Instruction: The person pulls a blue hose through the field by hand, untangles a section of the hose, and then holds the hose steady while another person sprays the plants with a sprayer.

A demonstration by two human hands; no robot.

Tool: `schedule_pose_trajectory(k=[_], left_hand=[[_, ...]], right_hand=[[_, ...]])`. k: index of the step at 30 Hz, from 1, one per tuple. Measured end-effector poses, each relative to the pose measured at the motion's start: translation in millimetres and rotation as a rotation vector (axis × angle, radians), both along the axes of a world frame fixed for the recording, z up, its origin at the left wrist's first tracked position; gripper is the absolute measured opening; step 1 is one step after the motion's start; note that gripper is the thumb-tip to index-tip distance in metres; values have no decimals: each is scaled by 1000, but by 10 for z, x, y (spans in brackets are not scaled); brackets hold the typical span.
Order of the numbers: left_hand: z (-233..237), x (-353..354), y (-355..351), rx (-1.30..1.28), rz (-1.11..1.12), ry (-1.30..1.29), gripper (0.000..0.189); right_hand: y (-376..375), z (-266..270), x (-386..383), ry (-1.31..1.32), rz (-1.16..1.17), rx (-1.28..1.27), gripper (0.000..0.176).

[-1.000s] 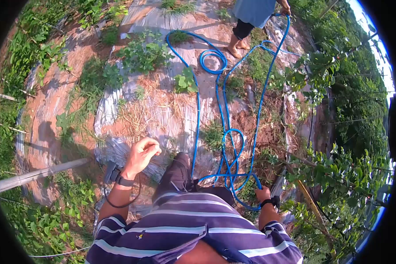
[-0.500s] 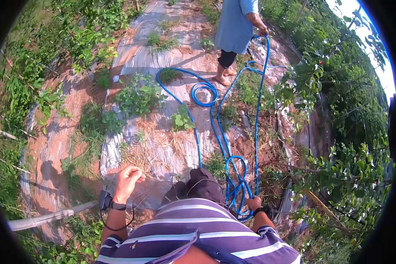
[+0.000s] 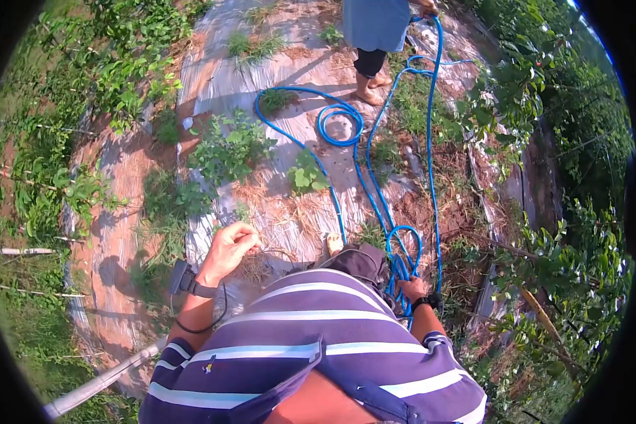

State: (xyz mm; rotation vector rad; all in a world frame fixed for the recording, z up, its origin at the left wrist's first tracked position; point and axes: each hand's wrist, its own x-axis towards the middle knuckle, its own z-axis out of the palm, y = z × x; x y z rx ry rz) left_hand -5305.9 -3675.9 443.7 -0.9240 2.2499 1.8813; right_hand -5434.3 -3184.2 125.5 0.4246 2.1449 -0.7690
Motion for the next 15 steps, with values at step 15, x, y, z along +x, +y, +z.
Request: schedule_pose_trajectory(k=[15], left_hand=[[-209, -321, -914, 97, 123, 29, 10]], right_hand=[[-513, 278, -855, -156, -13, -2, 29]])
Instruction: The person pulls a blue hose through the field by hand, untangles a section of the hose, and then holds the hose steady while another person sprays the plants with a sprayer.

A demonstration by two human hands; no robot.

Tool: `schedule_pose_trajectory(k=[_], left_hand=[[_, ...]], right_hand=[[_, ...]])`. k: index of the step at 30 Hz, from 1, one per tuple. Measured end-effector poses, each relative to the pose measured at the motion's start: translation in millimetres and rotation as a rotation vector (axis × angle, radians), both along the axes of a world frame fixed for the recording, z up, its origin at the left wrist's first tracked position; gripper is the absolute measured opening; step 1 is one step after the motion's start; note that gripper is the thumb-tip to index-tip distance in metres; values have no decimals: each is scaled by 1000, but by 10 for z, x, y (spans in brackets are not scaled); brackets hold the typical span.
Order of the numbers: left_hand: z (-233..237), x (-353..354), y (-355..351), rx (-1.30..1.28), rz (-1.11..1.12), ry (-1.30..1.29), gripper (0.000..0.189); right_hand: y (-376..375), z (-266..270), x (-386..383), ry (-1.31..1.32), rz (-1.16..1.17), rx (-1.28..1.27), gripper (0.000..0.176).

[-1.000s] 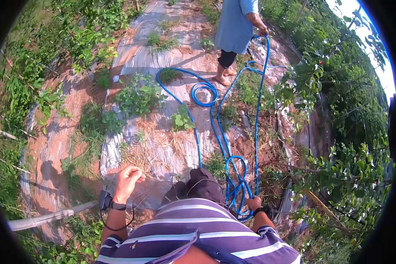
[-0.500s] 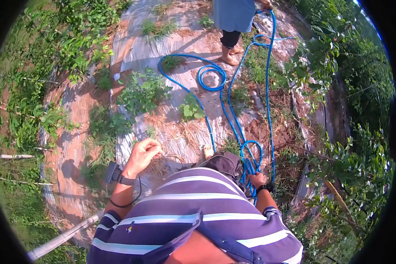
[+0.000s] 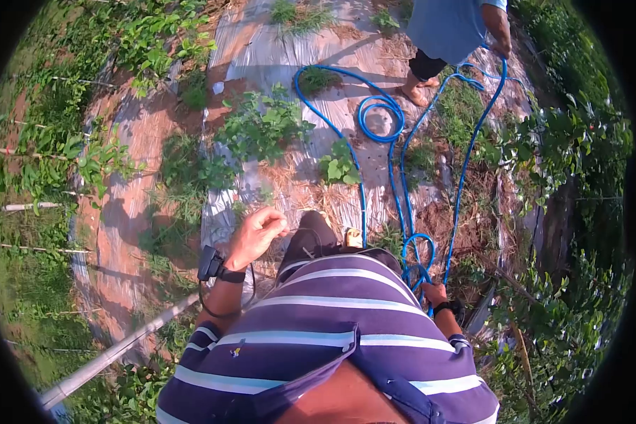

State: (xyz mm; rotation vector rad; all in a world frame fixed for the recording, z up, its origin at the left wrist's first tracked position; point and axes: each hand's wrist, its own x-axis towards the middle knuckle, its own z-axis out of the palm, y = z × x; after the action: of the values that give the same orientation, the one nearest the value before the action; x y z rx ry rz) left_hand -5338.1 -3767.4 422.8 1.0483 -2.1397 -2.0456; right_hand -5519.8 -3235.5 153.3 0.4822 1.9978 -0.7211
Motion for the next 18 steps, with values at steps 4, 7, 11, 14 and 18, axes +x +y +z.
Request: schedule_pose_trajectory(k=[4, 7, 11, 14, 18], left_hand=[[-165, -49, -458, 25, 50, -40, 12], [-347, -125, -874, 13, 32, -25, 14], [-388, -416, -1468, -44, -3, 38, 14], [-342, -500, -1782, -16, -19, 43, 14], [-467, -658, -2158, 36, -42, 95, 14]], right_hand=[[-328, -21, -261, -56, 82, 52, 24], [-758, 115, -474, -97, 116, 142, 23], [-1367, 245, -658, -35, 196, 177, 25], [-1807, 357, -789, -63, 197, 217, 25], [-2226, 505, -928, 0, 217, 133, 26]])
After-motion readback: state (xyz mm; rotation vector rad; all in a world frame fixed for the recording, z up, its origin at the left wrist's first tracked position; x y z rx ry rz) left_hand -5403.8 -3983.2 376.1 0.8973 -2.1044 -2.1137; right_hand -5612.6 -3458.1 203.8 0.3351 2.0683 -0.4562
